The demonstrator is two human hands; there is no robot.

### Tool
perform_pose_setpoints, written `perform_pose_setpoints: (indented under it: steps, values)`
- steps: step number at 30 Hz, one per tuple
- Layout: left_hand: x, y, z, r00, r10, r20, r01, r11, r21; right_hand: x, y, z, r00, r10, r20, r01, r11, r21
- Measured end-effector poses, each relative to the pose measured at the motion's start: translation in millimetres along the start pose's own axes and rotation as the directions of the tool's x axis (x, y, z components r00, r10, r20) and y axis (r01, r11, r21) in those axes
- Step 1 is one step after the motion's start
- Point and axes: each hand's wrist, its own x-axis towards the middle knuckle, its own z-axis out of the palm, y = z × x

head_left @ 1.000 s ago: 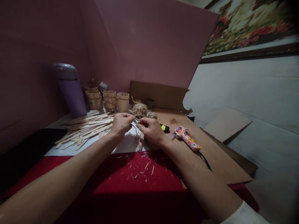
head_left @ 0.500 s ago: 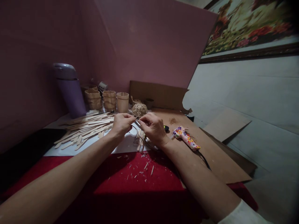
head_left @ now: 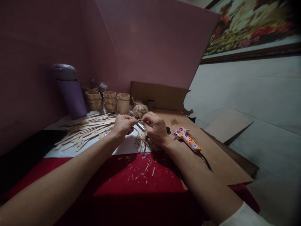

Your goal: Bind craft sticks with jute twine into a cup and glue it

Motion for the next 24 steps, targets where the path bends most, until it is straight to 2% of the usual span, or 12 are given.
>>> perform_pose_setpoints:
  steps: [5,11,16,24]
  values:
    - [-0.1,0.3,-0.4,0.999,-0.016,0.048,0.018,0.999,-0.043,0.8,0.6,1.5,0.994,0.11,0.023,-0.111,0.993,0.034]
    - [1.0,-1.6,-1.5,0.989,-0.028,0.145,0.034,0.999,-0.039,-0.5,0.9,7.3,0.937,0.292,0.192,-0.342,0.879,0.331]
    - [-2.2,-1.5,-1.1,0.971,-0.015,0.238,0.025,0.999,-0.043,-1.6,1.7,9.1,0.924,0.321,0.206,-0.377,0.852,0.363]
    - [-5.2,-1.4,-0.8,0.961,0.027,0.274,-0.003,0.996,-0.088,-0.4,1.2,8.3,0.913,0.365,0.183,-0.405,0.87,0.283]
